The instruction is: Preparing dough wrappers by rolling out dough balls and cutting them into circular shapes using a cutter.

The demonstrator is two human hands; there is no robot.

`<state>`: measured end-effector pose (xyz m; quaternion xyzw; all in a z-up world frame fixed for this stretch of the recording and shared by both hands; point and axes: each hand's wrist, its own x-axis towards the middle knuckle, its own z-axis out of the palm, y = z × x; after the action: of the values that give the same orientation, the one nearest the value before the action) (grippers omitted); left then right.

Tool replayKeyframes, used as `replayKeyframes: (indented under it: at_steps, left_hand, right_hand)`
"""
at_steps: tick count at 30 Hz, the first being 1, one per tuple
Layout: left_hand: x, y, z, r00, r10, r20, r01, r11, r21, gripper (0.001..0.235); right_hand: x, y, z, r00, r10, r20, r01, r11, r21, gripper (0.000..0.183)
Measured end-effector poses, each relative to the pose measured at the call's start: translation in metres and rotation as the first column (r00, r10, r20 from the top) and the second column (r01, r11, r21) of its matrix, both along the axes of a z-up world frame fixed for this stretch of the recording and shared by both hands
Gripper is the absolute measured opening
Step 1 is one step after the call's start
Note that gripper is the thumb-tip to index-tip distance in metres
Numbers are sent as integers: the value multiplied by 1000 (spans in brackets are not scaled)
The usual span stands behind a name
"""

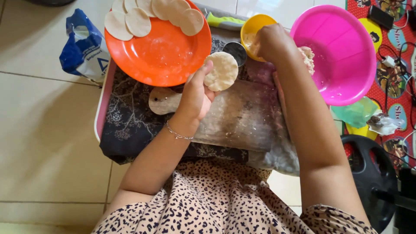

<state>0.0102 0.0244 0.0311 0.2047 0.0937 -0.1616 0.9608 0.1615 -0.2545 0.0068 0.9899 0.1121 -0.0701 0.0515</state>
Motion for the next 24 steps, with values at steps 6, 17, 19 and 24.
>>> replayKeyframes:
  at_steps: [6,17,19,24]
  left_hand:
    - [1,1,0,1000,7,-6,-7,1000,27,46]
    - [12,9,-15,975,220,-29,-220,975,6,49]
    - [13,18,-13,955,294,-32,-296,954,-43,47]
    - [13,48,-8,869,496,9,-495,868,-49,50]
  right_hand:
    - [9,-5,-15,997,-3,74,11,994,-110,15]
    - [-57,32,63,995,50,87,-54,997,54,18]
    - [-94,40,74,983,79,166,-116,968,224,19]
    - [-179,111,91,946,288,-147,-184,853,488,21]
